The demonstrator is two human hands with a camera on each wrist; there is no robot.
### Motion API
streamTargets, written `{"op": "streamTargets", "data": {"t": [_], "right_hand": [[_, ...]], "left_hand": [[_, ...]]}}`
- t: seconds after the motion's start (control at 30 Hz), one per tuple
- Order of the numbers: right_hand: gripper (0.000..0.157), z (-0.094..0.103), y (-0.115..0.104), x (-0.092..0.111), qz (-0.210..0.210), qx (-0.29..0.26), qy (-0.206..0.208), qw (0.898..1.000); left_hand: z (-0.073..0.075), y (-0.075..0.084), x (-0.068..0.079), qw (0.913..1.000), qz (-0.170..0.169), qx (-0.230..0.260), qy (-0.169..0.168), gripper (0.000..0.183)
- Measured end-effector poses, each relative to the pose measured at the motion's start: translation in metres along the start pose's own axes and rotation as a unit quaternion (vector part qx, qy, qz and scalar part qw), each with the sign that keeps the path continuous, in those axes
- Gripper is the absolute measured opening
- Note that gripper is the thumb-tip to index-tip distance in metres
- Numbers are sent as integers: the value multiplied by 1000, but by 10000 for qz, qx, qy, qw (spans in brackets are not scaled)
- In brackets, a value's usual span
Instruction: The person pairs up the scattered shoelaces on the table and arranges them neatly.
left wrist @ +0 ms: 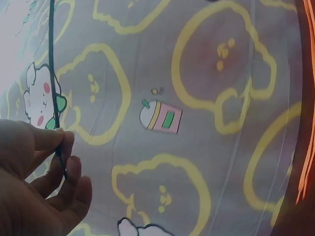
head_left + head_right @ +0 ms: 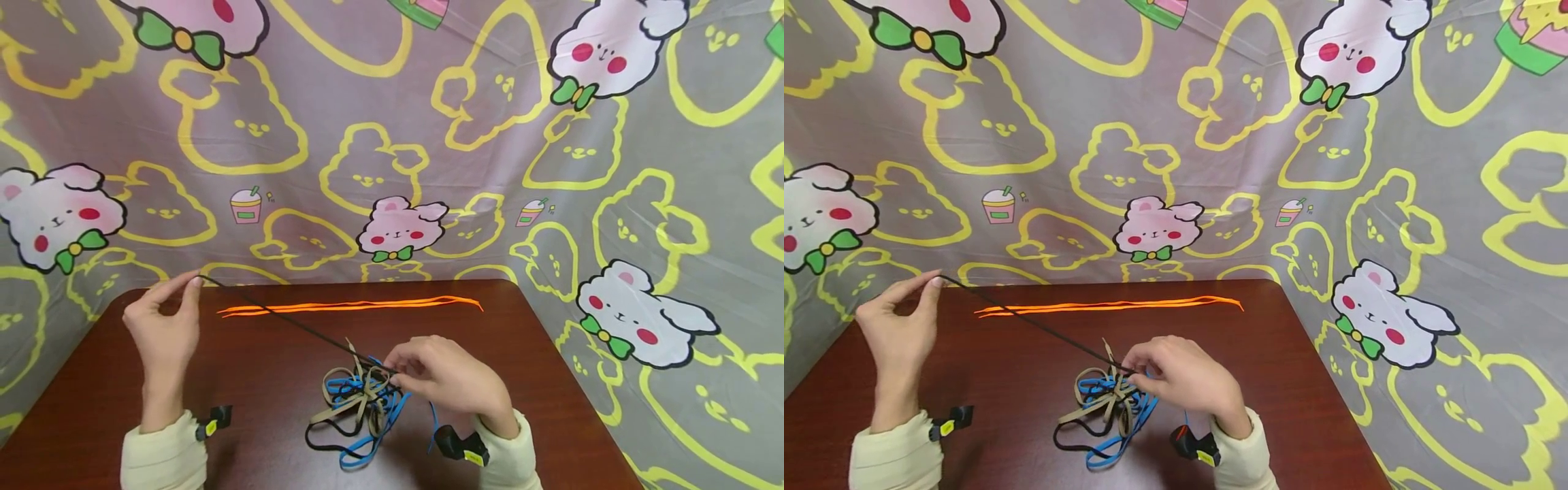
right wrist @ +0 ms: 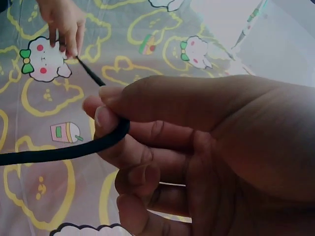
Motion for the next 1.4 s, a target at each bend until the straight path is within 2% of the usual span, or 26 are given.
{"op": "streamTargets", "data": {"t": [0.2, 0.43, 0.63, 0.77, 0.97, 1.1, 1.27, 1.33, 1.4], "right_hand": [[8, 9, 3, 4, 86, -208, 141, 9996], [10, 28, 8, 12, 53, -407, 515, 9978], [9, 37, 11, 21, 185, -408, 549, 9975], [8, 43, 15, 27, 255, -450, 598, 9969], [8, 52, 22, 34, 179, -458, 606, 9969], [7, 58, 24, 38, 155, -497, 644, 9966], [9, 65, 23, 43, 310, -473, 837, 9949], [11, 69, 22, 45, 375, -457, 932, 9939], [14, 73, 23, 48, 402, -431, 1021, 9930]], "left_hand": [[22, -2, -11, 9986, -213, -473, 142, 15], [40, -8, -20, 9950, -479, -878, -58, 16], [58, -15, -26, 9879, -649, -1408, -77, 15], [73, -23, -30, 9825, -535, -1785, 48, 15], [87, -37, -36, 9717, -455, -2316, -58, 20], [94, -51, -41, 9645, -122, -2631, -175, 24], [105, -67, -47, 9732, 167, -2294, -71, 24], [111, -72, -50, 9748, 122, -2229, 43, 25], [119, -87, -54, 9736, 170, -2274, 104, 26]]}}
Point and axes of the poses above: each hand's wrist, its own x-axis away from the middle knuckle, its own z-axis out of the back of the hand, y = z × x, the point moved 9 cm from there along -x, towards the middle knuckle, and after that the axes turned 6 degrees about y, right-handed, at the moved point
